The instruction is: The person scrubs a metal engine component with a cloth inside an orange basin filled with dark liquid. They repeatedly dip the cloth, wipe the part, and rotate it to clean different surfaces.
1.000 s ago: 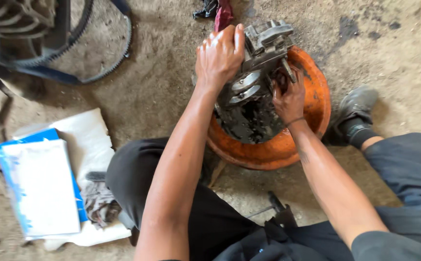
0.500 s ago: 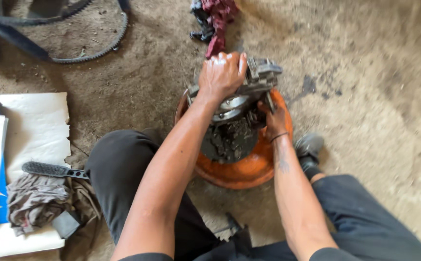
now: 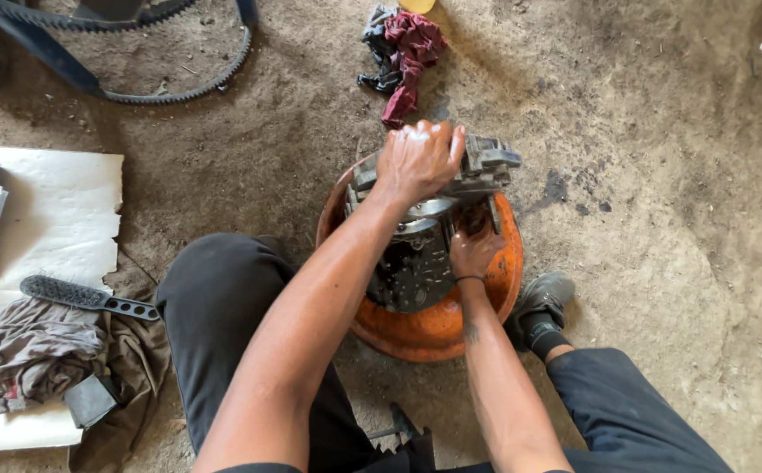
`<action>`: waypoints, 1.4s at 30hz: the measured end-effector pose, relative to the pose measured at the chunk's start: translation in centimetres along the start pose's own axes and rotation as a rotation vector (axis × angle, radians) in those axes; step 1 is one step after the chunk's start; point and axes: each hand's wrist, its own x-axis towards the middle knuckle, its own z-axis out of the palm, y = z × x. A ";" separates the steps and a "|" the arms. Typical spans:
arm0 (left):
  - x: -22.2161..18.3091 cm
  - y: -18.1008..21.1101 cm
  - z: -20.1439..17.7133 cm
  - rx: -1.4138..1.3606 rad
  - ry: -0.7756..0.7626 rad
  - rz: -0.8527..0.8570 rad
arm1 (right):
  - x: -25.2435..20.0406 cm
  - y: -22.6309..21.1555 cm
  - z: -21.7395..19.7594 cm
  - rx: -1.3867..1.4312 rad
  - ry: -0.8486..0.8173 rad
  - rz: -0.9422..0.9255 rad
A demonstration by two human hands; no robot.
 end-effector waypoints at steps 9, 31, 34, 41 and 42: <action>-0.6 -0.7 -0.1 0.070 0.137 0.124 | 3.9 0.6 -6.1 1.482 -0.542 0.521; 0.1 0.6 -2.1 0.026 -0.084 -0.041 | -11.9 6.6 4.9 0.243 -1.003 -0.170; 0.0 0.5 -1.9 0.031 -0.091 -0.038 | -11.0 7.8 4.6 0.182 -0.683 -0.066; -0.1 0.5 -1.7 0.048 -0.018 0.002 | -13.5 5.7 5.7 -0.223 -0.902 -0.266; 0.1 0.4 -1.7 0.050 -0.004 0.009 | -12.7 5.7 5.8 0.067 -0.903 -0.217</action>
